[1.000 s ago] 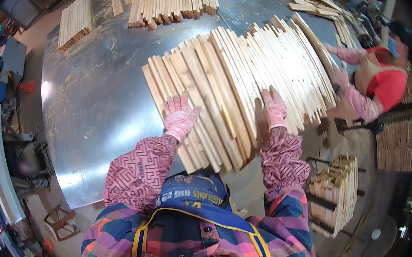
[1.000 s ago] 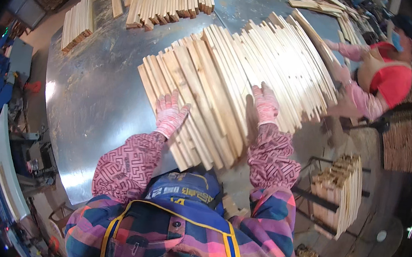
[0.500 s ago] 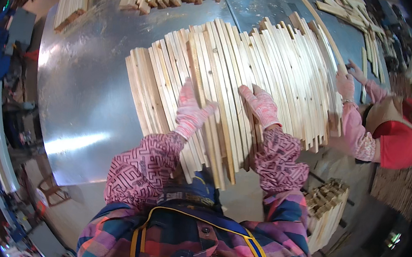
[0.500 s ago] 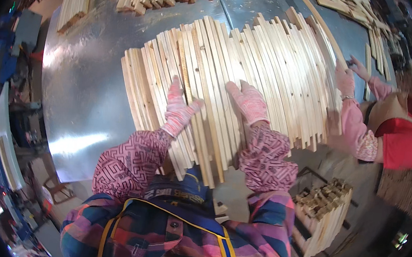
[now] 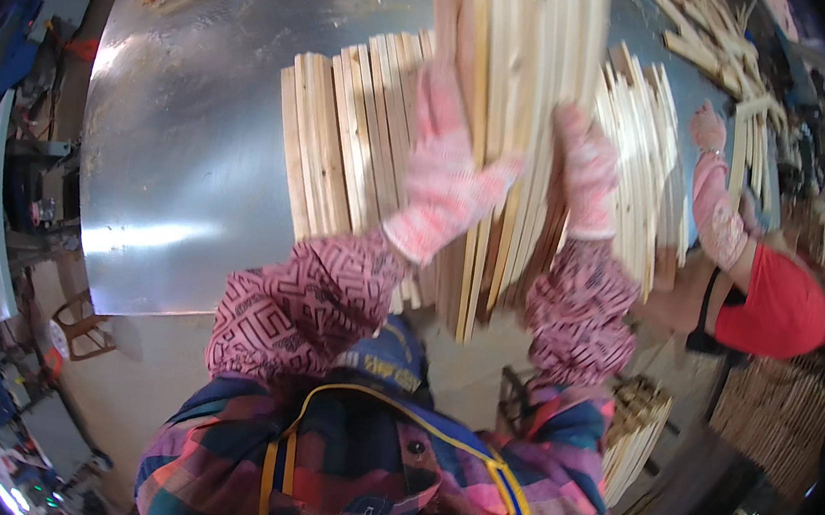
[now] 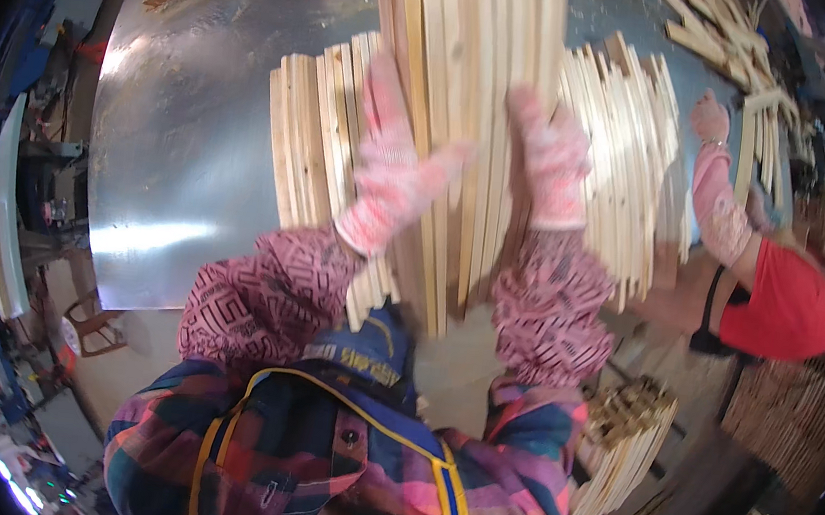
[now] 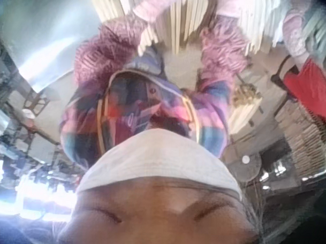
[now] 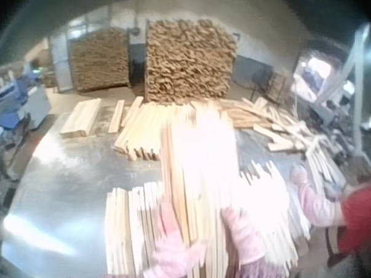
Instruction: The person collects thin wooden planks from a conveyor belt and stacks them on a metal table. They then move the stacked planks to a wooden rack. Another worker is seen operating a machine in the background.
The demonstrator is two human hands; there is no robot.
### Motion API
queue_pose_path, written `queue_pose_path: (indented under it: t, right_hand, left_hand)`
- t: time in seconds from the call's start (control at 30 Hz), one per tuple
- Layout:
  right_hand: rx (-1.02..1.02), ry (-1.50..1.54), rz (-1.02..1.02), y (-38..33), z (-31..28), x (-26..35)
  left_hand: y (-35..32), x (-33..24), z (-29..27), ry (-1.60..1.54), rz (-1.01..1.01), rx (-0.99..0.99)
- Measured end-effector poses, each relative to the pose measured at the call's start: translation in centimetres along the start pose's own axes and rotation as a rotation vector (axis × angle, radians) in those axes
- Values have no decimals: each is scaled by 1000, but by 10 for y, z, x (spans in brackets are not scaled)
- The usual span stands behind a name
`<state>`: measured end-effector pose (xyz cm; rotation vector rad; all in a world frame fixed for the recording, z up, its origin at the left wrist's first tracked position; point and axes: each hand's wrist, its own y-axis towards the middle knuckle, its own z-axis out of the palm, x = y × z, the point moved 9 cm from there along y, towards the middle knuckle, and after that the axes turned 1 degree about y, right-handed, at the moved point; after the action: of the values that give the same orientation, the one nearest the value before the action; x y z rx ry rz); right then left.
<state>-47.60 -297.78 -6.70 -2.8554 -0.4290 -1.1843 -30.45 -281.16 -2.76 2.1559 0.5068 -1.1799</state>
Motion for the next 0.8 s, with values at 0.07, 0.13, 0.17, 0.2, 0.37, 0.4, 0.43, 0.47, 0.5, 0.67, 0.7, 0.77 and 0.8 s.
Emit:
queue_pose_path:
  t: [0.07,0.13,0.17,0.2,0.37,0.4,0.43,0.47,0.5,0.67,0.7,0.77,0.8]
  right_hand:
    - [-166,176,-291,14,-28,37]
    - [-223,187,-341,3,-45,38]
    - [-185,247,-332,-5,-47,31]
    - [-148,307,-324,-11,-47,24]
    - [67,814,-219,0,9,-32]
    - [55,932,-209,-1,23,-30]
    - [21,1041,-199,-4,31,-33]
    - [18,1062,-179,-6,36,-27]
    - [30,1013,-176,-6,36,-19]
    - [318,473,-231,-13,22,112]
    - [380,338,-257,-15,18,137]
    - [496,60,-330,-22,30,174]
    - [550,-50,-357,-26,40,185]
  left_hand:
    - [27,-61,-42,-112,422,-125]
    - [33,-97,-58,-43,650,-144]
    - [44,-95,-54,-307,608,-45]
    - [48,-93,-51,-391,550,48]
    - [29,-4,-18,-294,-3,324]
    - [24,20,-9,-355,69,298]
    - [21,29,-1,-427,140,288]
    - [22,37,4,-468,65,296]
    - [21,43,8,-507,-10,304]
    - [-33,37,-13,570,358,535]
    - [-56,26,-17,809,479,614]
    - [-88,43,-15,508,249,698]
    - [-101,58,-10,87,-109,778]
